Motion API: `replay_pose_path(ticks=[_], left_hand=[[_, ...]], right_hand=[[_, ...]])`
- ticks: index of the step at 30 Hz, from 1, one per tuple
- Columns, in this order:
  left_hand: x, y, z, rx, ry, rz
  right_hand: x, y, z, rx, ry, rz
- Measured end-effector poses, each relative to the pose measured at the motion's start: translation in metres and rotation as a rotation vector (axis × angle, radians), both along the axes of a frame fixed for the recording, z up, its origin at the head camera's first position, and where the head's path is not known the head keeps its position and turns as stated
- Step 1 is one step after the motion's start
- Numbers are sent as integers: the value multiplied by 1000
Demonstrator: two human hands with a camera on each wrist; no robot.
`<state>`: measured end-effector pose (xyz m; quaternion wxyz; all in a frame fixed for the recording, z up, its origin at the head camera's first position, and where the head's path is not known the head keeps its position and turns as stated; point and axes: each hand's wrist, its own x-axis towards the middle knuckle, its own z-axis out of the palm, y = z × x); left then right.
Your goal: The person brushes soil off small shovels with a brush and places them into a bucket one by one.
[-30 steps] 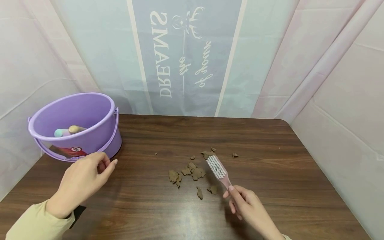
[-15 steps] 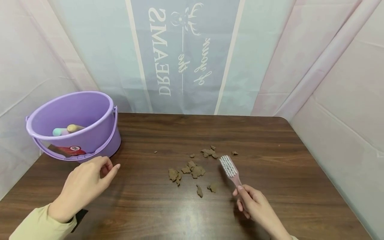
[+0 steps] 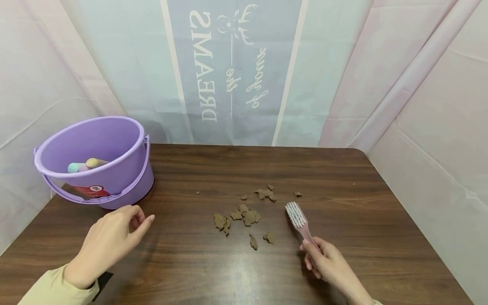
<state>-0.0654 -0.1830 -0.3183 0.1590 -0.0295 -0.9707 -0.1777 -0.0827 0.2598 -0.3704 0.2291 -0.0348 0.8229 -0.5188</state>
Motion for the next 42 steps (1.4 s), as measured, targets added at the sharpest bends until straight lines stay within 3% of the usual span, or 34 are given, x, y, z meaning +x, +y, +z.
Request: replay_pose_path(ticks=[6, 16, 24, 42], left_hand=[[1, 0, -2, 0, -9, 6], [2, 1, -5, 2, -24, -2], [3, 0, -6, -5, -15, -5], [1, 3, -10, -8, -13, -17]], right_hand=[[2, -1, 1, 45, -48, -10], [6, -1, -4, 136, -28, -33], [7, 0, -7, 125, -29, -35], [8, 5, -6, 347, 88, -14]])
